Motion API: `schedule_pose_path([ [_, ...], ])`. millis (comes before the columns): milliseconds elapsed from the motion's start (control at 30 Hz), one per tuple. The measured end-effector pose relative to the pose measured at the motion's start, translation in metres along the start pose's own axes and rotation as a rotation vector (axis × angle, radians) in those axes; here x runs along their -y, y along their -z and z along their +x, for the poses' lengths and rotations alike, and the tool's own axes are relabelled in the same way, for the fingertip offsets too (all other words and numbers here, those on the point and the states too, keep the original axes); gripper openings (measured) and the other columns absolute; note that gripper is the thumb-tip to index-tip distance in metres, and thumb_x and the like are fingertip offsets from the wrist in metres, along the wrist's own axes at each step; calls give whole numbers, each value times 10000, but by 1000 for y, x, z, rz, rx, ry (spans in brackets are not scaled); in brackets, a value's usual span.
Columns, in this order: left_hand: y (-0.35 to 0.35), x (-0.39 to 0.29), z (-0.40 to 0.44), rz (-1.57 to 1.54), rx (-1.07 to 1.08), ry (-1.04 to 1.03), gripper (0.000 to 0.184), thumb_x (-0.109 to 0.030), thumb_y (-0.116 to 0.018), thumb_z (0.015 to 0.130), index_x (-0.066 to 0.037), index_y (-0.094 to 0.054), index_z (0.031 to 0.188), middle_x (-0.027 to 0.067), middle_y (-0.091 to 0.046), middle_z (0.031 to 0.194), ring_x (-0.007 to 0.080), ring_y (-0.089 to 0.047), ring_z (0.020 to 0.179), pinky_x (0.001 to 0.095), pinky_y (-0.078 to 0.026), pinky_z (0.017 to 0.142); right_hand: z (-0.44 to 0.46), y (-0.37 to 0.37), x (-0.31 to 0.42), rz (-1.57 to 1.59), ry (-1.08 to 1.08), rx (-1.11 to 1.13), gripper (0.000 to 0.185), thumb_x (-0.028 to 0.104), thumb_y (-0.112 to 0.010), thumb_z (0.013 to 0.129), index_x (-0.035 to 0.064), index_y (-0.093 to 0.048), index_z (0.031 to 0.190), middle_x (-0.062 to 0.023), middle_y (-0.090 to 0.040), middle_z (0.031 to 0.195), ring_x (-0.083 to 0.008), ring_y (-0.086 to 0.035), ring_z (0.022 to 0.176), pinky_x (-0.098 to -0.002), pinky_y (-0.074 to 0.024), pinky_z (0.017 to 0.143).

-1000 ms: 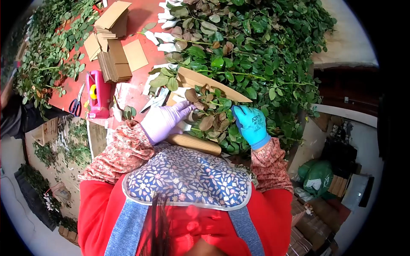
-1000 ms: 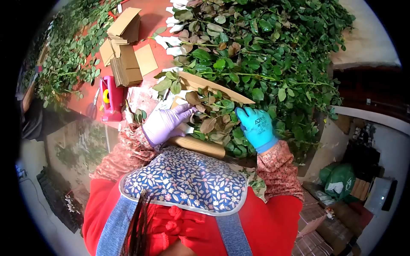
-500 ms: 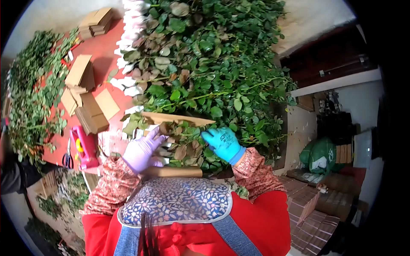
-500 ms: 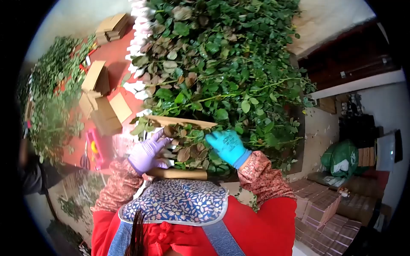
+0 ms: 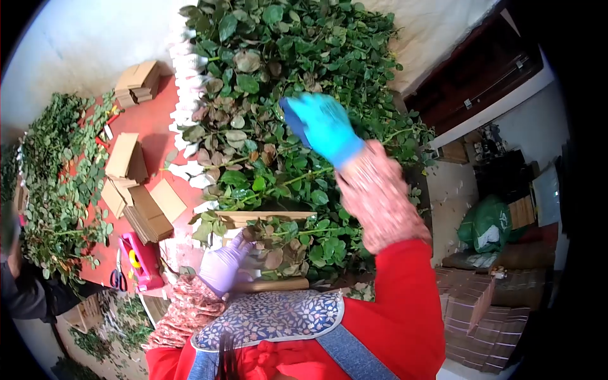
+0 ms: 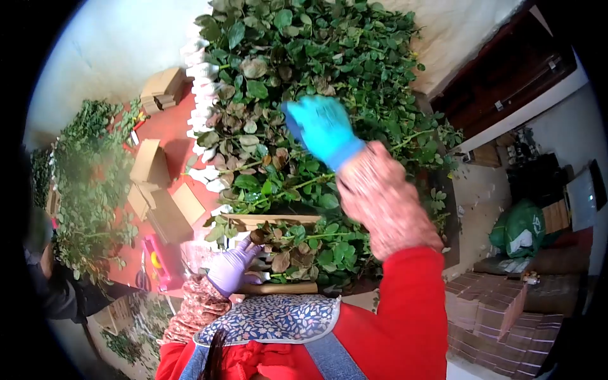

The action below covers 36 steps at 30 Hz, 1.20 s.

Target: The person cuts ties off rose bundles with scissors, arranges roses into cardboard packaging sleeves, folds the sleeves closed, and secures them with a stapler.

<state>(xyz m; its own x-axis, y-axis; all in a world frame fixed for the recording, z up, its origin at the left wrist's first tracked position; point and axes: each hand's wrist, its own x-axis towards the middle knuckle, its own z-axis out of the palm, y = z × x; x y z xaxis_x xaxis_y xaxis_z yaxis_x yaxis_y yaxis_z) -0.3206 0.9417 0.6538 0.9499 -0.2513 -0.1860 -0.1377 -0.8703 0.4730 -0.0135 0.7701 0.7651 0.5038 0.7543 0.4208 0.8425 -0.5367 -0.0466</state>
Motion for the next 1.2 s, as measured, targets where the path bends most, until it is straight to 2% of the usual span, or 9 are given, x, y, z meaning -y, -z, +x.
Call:
schedule_pose_path([
  [100, -1, -1, -2, 26, 15, 22, 816, -406, -814, 660, -120, -496, 1355, 168, -463, 1394, 365, -660, 913, 429, -555, 721, 76, -74, -46, -172, -330, 211, 273, 265, -619, 867, 189, -650, 1127, -120, -593, 1177, -328, -562, 1130, -492, -455, 911],
  [267, 7, -9, 0, 9, -13, 35, 759, -381, -813, 671, -182, -504, 1335, 145, -496, 1345, 352, -660, 910, 433, -550, 727, 107, -123, -61, -250, -451, 387, 340, 327, -638, 860, 200, -648, 1176, -98, -537, 1308, -320, -507, 1220, -503, -412, 981],
  [433, 19, -15, 0, -149, 22, 68, 736, -349, -816, 672, -173, -511, 1318, 155, -475, 1368, 347, -661, 913, 421, -551, 721, 73, -121, -79, -255, -51, 63, 215, 253, -623, 813, 182, -649, 1014, -69, -641, 1024, -286, -581, 1048, -466, -373, 971],
  [533, 24, -18, 1, -142, 28, 54, 743, -357, -818, 670, -172, -509, 1319, 170, -463, 1378, 358, -661, 902, 423, -550, 719, 43, -90, -58, -41, 106, 44, 260, 168, -654, 773, 135, -625, 1029, -76, -627, 1022, -301, -592, 1016, -438, -416, 947],
  [800, 2, -6, 1, -23, 26, 42, 855, -358, -853, 620, -150, -484, 1362, 156, -421, 1444, 354, -659, 911, 421, -557, 718, -20, 6, 71, 29, 513, -273, 77, 191, -572, 753, 172, -563, 827, -9, -504, 798, -164, -572, 677, -347, -445, 654],
  [867, 10, -11, 1, -20, 87, 67, 860, -322, -852, 623, -128, -469, 1368, 183, -435, 1422, 336, -659, 938, 409, -560, 730, -42, 18, 104, -29, 513, -220, 70, 217, -557, 744, 193, -543, 808, -1, -450, 774, -146, -539, 652, -337, -420, 635],
  [967, -42, 21, -12, -731, -71, 65, 818, -303, -823, 678, -92, -447, 1374, 203, -454, 1389, 318, -661, 946, 390, -563, 741, -79, 27, 123, -55, 456, -92, 76, 231, -555, 749, 204, -552, 820, -6, -469, 811, -145, -548, 668, -342, -429, 654],
  [1100, -40, 14, -27, 64, -262, -14, 589, -326, -777, 743, -79, -591, 1244, 210, -592, 1190, 339, -651, 957, 409, -544, 804, -133, 35, 114, 44, 269, 188, 115, 153, -588, 749, 157, -570, 863, -51, -540, 858, -241, -590, 719, -402, -460, 660],
  [1200, -6, 2, -17, -60, -76, 106, 574, -329, -778, 740, -97, -598, 1233, 170, -648, 1010, 338, -656, 860, 446, -532, 713, -163, 32, 90, 95, 72, 355, 216, 68, -622, 716, 105, -594, 927, -103, -586, 911, -335, -604, 779, -436, -478, 683],
])
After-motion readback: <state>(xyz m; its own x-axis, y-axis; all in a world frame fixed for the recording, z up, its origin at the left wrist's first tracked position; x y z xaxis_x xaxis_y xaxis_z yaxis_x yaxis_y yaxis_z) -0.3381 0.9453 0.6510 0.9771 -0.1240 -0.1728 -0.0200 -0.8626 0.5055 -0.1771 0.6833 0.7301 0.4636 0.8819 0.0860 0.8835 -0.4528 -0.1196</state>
